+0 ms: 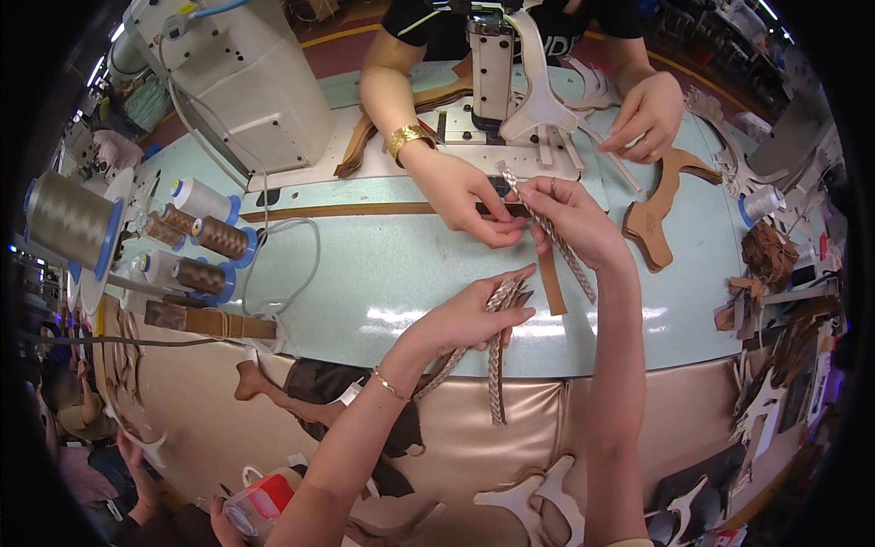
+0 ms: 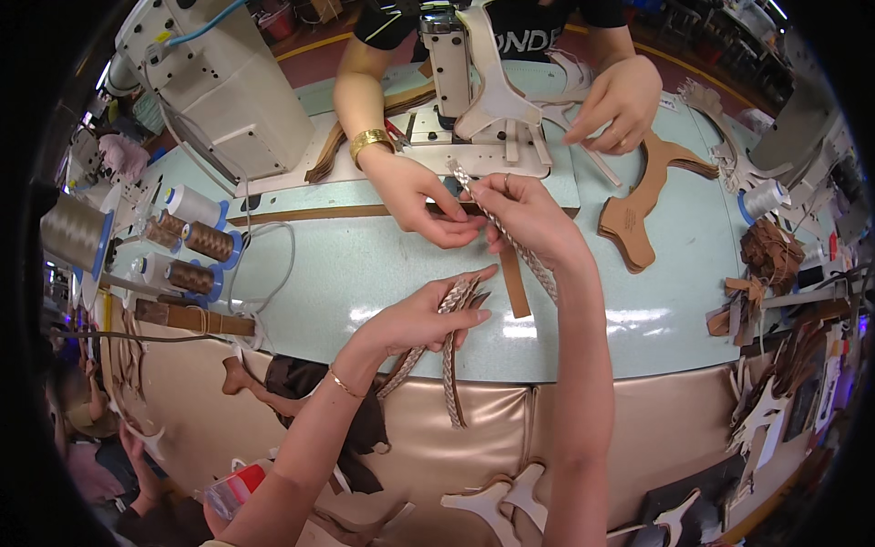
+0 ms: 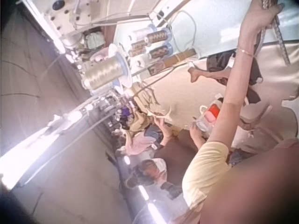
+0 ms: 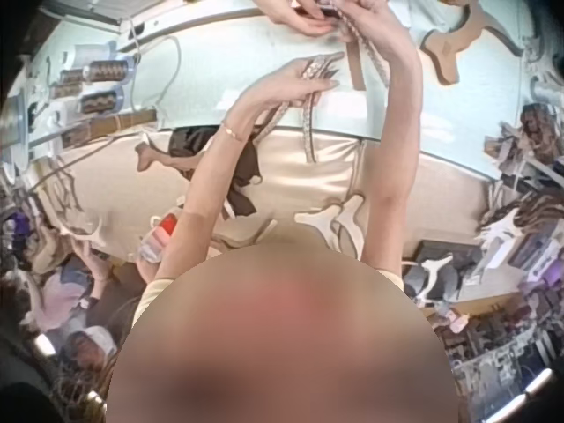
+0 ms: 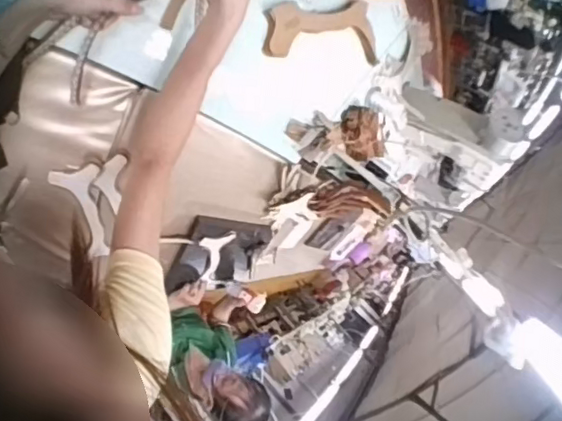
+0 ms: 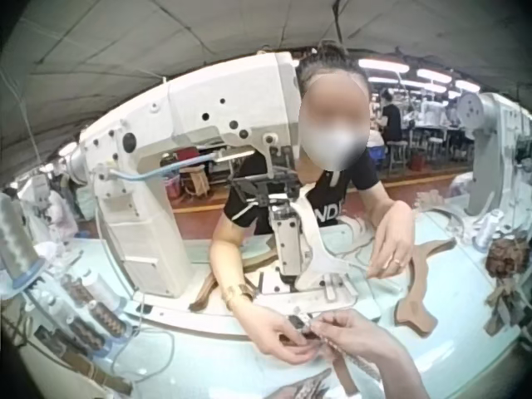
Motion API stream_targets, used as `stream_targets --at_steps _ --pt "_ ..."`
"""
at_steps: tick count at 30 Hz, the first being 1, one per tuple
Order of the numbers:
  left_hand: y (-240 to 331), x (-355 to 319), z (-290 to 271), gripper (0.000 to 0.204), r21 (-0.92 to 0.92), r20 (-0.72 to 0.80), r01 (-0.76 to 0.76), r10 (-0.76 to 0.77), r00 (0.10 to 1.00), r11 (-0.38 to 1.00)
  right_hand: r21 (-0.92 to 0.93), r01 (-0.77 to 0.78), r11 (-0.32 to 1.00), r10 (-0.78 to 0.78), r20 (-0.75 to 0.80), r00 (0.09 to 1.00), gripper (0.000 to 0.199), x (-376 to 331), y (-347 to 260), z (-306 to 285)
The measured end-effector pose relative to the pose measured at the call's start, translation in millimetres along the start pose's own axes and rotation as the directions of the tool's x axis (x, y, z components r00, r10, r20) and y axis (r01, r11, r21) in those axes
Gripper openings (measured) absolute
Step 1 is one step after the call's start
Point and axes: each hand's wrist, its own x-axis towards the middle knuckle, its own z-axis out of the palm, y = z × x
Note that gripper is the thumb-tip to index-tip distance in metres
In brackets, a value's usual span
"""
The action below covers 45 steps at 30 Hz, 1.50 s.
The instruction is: The person wraps braided decorative cords around a cylindrical cardboard form, aligns them, and uses a UV lamp to cure the adhesive. The person then gathers the finished pieces and hands them to a coworker at a sewing station.
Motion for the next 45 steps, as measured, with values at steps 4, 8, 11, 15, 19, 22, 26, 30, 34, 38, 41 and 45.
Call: stream_targets --at_steps 4,8,11,15,19,22,26,30,34,38,41,45 --pt "1 1 -1 0.068 -0.001 0.005 0.013 -0.013 1.000 1.000 0.079 0.093 0.993 -0.085 -0.097 0.992 0.024 5 8 7" --pt "1 3 -2 0.067 -0.081 0.025 0.008 -0.006 1.000 0.997 -0.047 0.236 0.971 -0.238 -0.040 0.971 0.025 11 3 14" --pt "0 3 -2 0.066 -0.067 0.018 -0.009 0.011 1.000 0.998 -0.031 0.252 0.967 -0.253 -0.042 0.967 0.025 20 -12 20" --pt "-1 3 -2 0.066 -0.075 0.028 -0.031 0.033 0.999 0.997 0.050 0.220 0.974 -0.220 0.010 0.975 0.027 33 -38 27" --pt "-4 5 -4 0.066 -0.097 0.046 -0.044 0.048 0.998 0.994 0.107 0.246 0.963 -0.244 -0.028 0.969 0.027 41 -50 39" --pt "-6 7 -4 0.066 -0.086 0.040 -0.041 0.045 0.998 0.995 0.065 0.293 0.954 -0.288 -0.075 0.955 0.027 46 -50 51" --pt "-7 8 -3 0.066 -0.075 0.032 -0.048 0.051 0.998 0.996 0.050 0.348 0.936 -0.345 -0.055 0.937 0.024 50 -49 55" --pt "-7 7 -3 0.067 -0.077 0.026 -0.052 0.054 0.998 0.996 0.016 0.353 0.936 -0.352 -0.037 0.935 0.022 53 -49 57" --pt "-6 7 -3 0.067 -0.084 0.023 -0.050 0.052 0.998 0.995 0.044 0.370 0.928 -0.368 -0.051 0.929 0.022 54 -53 60" --pt "-5 6 -2 0.067 -0.096 0.012 -0.064 0.065 0.998 0.993 0.070 0.386 0.920 -0.380 -0.087 0.921 0.022 57 -57 65" --pt "-3 4 -2 0.065 -0.084 0.013 -0.047 0.048 0.999 0.995 0.124 0.290 0.949 -0.284 -0.063 0.957 0.025 68 -63 63" --pt "-2 3 -2 0.060 -0.086 0.005 -0.069 0.070 0.998 0.994 0.449 0.046 0.892 -0.187 0.274 0.944 0.021 109 -81 67"
